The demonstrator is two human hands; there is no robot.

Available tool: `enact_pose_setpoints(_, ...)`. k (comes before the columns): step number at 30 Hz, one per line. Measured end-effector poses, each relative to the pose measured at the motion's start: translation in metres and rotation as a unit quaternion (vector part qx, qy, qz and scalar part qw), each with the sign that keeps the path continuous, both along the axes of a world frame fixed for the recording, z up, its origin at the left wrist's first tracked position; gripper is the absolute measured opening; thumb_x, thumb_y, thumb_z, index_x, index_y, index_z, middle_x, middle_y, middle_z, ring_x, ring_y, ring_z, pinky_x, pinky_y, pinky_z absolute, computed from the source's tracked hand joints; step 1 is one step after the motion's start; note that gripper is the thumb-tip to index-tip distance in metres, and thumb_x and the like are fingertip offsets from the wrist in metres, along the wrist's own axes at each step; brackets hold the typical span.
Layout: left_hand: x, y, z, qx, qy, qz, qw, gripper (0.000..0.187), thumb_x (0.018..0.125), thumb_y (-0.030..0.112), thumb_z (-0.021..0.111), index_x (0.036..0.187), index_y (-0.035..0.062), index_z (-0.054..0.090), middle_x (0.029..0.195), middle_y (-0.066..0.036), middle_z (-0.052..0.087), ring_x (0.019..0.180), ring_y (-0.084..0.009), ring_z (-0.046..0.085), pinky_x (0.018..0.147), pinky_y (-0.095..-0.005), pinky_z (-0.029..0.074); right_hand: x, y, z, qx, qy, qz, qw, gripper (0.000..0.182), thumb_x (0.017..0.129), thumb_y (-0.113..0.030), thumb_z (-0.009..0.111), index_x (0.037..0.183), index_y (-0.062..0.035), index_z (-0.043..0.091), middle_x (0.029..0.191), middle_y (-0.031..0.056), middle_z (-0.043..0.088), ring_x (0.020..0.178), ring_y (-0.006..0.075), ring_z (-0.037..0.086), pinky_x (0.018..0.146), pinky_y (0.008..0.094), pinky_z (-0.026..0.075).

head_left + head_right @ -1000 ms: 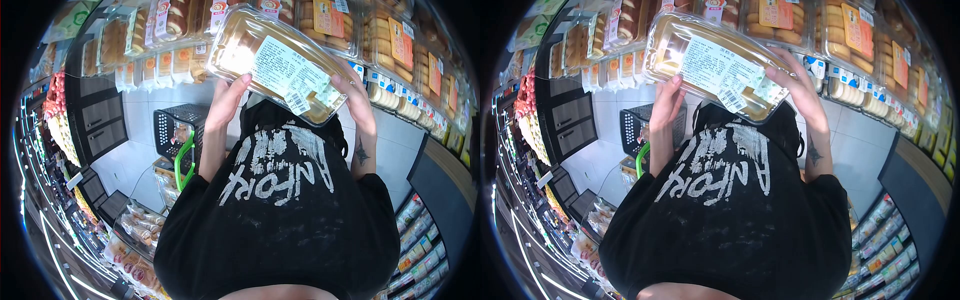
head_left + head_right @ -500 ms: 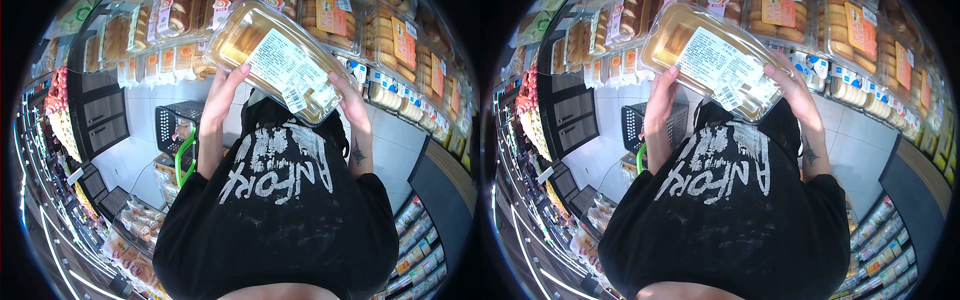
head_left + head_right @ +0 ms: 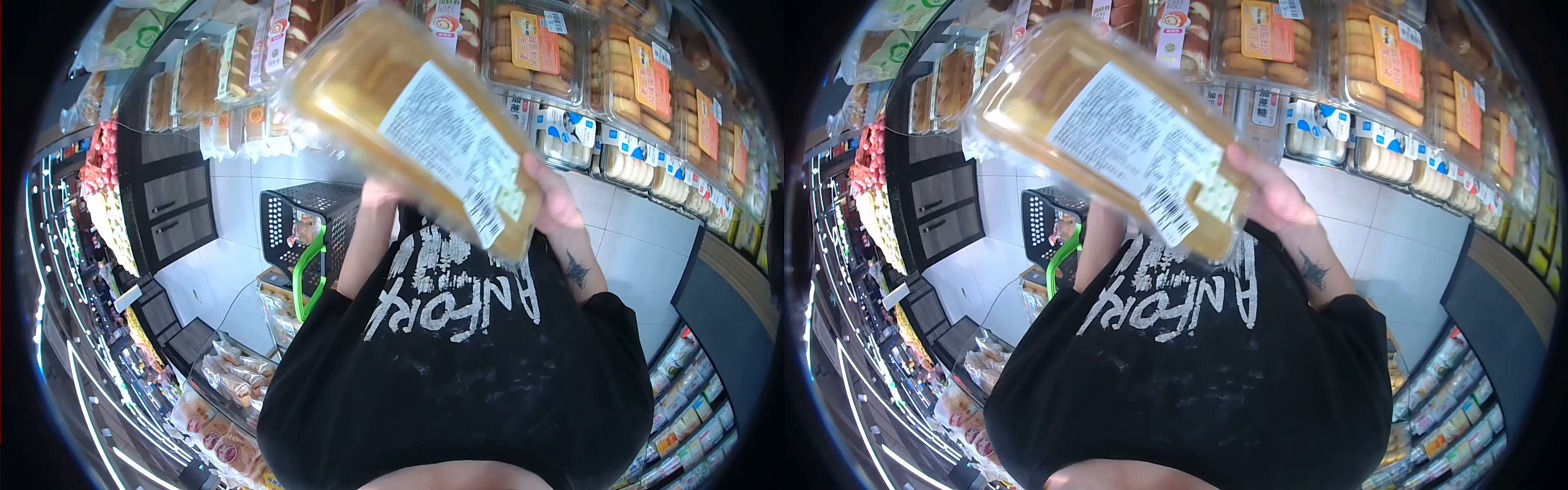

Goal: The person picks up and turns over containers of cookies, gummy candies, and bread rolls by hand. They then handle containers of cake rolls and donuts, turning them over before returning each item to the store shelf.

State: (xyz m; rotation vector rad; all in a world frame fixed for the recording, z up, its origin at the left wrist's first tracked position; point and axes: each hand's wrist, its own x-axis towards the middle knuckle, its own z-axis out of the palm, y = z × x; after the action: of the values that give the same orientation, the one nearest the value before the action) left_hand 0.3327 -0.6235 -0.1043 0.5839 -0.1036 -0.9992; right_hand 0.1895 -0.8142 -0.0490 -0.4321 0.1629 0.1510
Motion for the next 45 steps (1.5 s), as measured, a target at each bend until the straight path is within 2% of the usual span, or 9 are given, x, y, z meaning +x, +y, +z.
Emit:
enact_pose_setpoints(4,-0.031,-0.040,0.068,-0.108,0.034,-0.024,0.993,0.052,0.085,0.038,0.047,0.127,0.0097,0.034,0.120,-0.017,0.045,0.113,-0.0320,0.042,0.092,-0.0448,0.039,0.008,0.020,0.002,0.118,0.048,0.078,0.989,0.054,0.086,-0.033,0.048,0.124,0.0025,0.034,0.122,0.0146,0.046,0.111,0.0209,0.046,0.094,0.0358,0.037)
enact_pose_setpoints(7,-0.029,-0.049,0.046,-0.258,0.018,-0.053,0.964,0.053,0.084,0.040,0.047,0.125,0.0083,0.035,0.117,-0.020,0.046,0.112,-0.0366,0.041,0.091,-0.0487,0.039,0.008,0.022,0.002,-0.030,0.105,0.106,0.988,0.058,0.088,-0.037,0.046,0.130,-0.0011,0.027,0.122,0.0119,0.043,0.114,0.0181,0.039,0.097,0.0333,0.031)
enact_pose_setpoints(10,-0.009,-0.028,0.011,-0.133,0.076,-0.032,0.988,0.048,0.082,0.039,0.052,0.119,0.0101,0.040,0.110,-0.015,0.050,0.101,-0.0293,0.050,0.087,-0.0443,0.042,0.007,0.013,-0.031,-0.303,0.039,0.079,0.949,0.054,0.088,-0.036,0.044,0.126,0.0003,0.030,0.111,0.0098,0.047,0.102,0.0164,0.047,0.088,0.0300,0.037)
enact_pose_setpoints(13,-0.002,-0.005,0.003,0.135,-0.048,0.082,0.986,0.087,0.067,0.064,0.056,0.128,0.0068,0.030,0.123,-0.013,0.041,0.113,-0.0297,0.041,0.093,-0.0447,0.036,0.008,0.006,-0.024,-0.397,0.014,-0.003,0.918,0.045,0.090,-0.028,0.041,0.122,0.0020,0.034,0.103,0.0094,0.049,0.093,0.0160,0.051,0.082,0.0283,0.040)
enact_pose_setpoints(16,0.009,-0.018,0.018,0.154,-0.019,0.068,0.986,0.061,0.079,0.048,0.053,0.122,0.0065,0.039,0.116,-0.006,0.049,0.106,-0.0188,0.048,0.090,-0.0370,0.040,0.007,0.006,-0.019,-0.318,0.073,-0.069,0.943,0.036,0.090,-0.018,0.041,0.121,-0.0003,0.036,0.096,0.0083,0.049,0.086,0.0152,0.054,0.079,0.0269,0.042)
enact_pose_setpoints(21,0.012,-0.039,0.030,0.188,-0.127,0.085,0.970,0.043,0.087,0.027,0.050,0.120,0.0022,0.037,0.110,-0.007,0.051,0.102,-0.0145,0.050,0.090,-0.0303,0.039,0.019,0.013,-0.027,-0.476,0.062,-0.170,0.861,0.034,0.090,-0.012,0.040,0.123,-0.0029,0.036,0.085,0.0063,0.050,0.076,0.0125,0.056,0.068,0.0242,0.046)
enact_pose_setpoints(35,0.031,-0.033,0.031,0.213,-0.364,0.003,0.906,0.093,0.069,0.018,0.074,0.136,0.0033,0.011,0.124,-0.016,0.039,0.114,-0.0242,0.041,0.095,-0.0373,0.033,0.040,0.013,-0.044,-0.499,0.052,-0.186,0.845,0.048,0.084,-0.008,0.050,0.127,-0.0015,0.031,0.102,0.0119,0.048,0.080,0.0131,0.052,0.070,0.0255,0.045)
enact_pose_setpoints(42,0.041,-0.039,0.024,0.363,-0.518,0.082,0.770,0.063,0.080,0.020,0.062,0.131,0.0038,0.029,0.118,-0.014,0.045,0.110,-0.0218,0.044,0.093,-0.0342,0.035,0.046,0.016,-0.030,-0.767,0.022,-0.197,0.610,0.052,0.079,-0.010,0.054,0.125,0.0003,0.033,0.120,0.0196,0.037,0.084,0.0231,0.055,0.071,0.0289,0.046)
enact_pose_setpoints(45,0.031,-0.054,0.029,0.331,-0.523,0.167,0.767,0.048,0.086,0.020,0.052,0.128,0.0030,0.035,0.120,-0.016,0.041,0.112,-0.0246,0.042,0.094,-0.0349,0.033,0.054,0.016,-0.025,-0.691,0.013,-0.171,0.703,0.055,0.078,-0.012,0.055,0.127,0.0005,0.032,0.125,0.0198,0.036,0.078,0.0244,0.058,0.067,0.0307,0.048)
